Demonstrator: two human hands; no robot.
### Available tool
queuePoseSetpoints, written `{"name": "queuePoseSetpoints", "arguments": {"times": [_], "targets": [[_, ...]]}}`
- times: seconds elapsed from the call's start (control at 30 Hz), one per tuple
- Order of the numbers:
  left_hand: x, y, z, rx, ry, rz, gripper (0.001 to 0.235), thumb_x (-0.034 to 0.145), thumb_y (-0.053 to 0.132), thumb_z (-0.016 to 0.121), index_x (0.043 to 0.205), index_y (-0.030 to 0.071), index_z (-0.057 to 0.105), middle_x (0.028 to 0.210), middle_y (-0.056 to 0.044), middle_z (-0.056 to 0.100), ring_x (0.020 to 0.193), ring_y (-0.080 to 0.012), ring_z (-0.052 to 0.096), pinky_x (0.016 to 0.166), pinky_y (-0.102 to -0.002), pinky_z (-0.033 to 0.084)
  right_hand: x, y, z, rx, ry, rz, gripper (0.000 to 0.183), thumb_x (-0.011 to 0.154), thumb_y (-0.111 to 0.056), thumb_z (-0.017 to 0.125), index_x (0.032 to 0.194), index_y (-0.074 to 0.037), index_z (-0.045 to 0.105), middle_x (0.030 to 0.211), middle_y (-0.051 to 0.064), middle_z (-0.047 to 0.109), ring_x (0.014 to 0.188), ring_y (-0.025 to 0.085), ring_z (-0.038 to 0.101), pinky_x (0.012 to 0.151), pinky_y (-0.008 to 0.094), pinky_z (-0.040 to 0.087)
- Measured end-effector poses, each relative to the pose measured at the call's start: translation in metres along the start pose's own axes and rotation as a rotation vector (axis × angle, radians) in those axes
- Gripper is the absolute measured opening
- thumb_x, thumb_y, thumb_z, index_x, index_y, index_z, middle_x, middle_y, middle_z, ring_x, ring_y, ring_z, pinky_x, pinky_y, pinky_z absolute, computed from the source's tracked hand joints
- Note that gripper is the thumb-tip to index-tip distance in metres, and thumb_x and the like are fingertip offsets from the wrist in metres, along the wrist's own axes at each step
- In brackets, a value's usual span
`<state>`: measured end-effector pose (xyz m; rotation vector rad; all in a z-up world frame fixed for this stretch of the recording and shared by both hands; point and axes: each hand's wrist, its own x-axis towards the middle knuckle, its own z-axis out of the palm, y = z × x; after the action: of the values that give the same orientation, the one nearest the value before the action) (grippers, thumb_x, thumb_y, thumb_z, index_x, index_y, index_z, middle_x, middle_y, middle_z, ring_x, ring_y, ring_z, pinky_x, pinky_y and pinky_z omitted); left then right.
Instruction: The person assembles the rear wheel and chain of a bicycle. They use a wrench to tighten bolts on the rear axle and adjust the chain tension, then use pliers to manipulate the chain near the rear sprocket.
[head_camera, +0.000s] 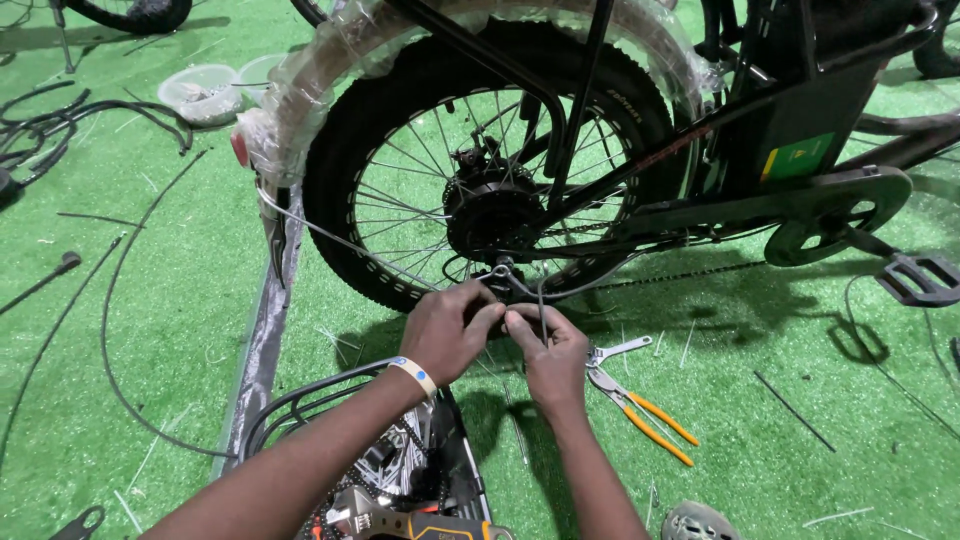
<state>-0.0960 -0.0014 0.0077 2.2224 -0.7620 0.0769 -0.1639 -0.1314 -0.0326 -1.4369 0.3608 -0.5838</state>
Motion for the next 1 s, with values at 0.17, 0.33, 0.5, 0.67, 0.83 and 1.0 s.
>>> {"name": "queuePoseSetpoints", "arguments": {"times": [0.17,0.33,0.5,0.67,0.83,1.0], "targets": [[0.037,-0.017,-0.004,0.433,0.289,0.416,0.041,0.081,0.029,0.072,0.108,0.004,0.057,0.091,-0.014,0.054,0.090,-0.0370,0.059,0.069,-0.045,0.053,0.002,-0.013,0.008,-0.034,0.073,0.034,0.015,0.077,-0.010,0.073,0.091,-0.005,0.074,0.072,0.009,0.073,0.069,0.010,0.061,0.070,0.027,0.050],[0.058,-0.017,-0.003,0.450,0.098,0.151,0.066,0.075,0.046,0.075,0.121,0.005,0.053,0.105,-0.019,0.062,0.096,-0.0446,0.063,0.083,-0.059,0.049,0.005,-0.014,0.019,-0.032,0.144,0.048,0.019,0.071,-0.012,0.078,0.089,-0.007,0.073,0.073,0.007,0.070,0.069,0.010,0.062,0.066,0.024,0.050],[0.067,-0.012,-0.003,0.319,-0.114,-0.171,0.054,0.079,0.046,0.069,0.119,0.012,0.057,0.097,-0.014,0.070,0.094,-0.0428,0.068,0.080,-0.052,0.054,0.005,-0.019,0.021,-0.026,0.213,0.116,0.022,0.073,-0.013,0.077,0.093,-0.008,0.071,0.075,0.005,0.066,0.070,0.009,0.057,0.067,0.025,0.048],[0.070,-0.016,-0.005,0.321,-0.175,-0.156,0.049,0.081,0.037,0.069,0.121,0.012,0.055,0.095,-0.016,0.071,0.096,-0.0411,0.068,0.081,-0.053,0.054,0.011,-0.005,0.019,-0.044,0.225,0.101,0.022,0.072,-0.013,0.079,0.092,-0.008,0.072,0.076,0.008,0.067,0.072,0.011,0.060,0.068,0.026,0.051],[0.073,-0.036,-0.006,0.392,-0.222,-0.144,0.033,0.084,0.031,0.065,0.106,0.006,0.064,0.094,-0.019,0.071,0.097,-0.0412,0.067,0.084,-0.054,0.053,0.008,-0.007,0.019,-0.053,0.223,0.107,0.021,0.073,-0.014,0.078,0.092,-0.008,0.071,0.076,0.008,0.066,0.073,0.011,0.059,0.067,0.025,0.052],[0.074,-0.039,-0.005,0.331,-0.171,-0.071,0.036,0.084,0.014,0.057,0.120,0.008,0.061,0.096,-0.018,0.071,0.099,-0.0417,0.066,0.084,-0.053,0.054,0.005,-0.003,0.018,-0.053,0.217,0.115,0.020,0.072,-0.013,0.078,0.091,-0.006,0.071,0.077,0.009,0.066,0.073,0.011,0.059,0.067,0.027,0.053]]}}
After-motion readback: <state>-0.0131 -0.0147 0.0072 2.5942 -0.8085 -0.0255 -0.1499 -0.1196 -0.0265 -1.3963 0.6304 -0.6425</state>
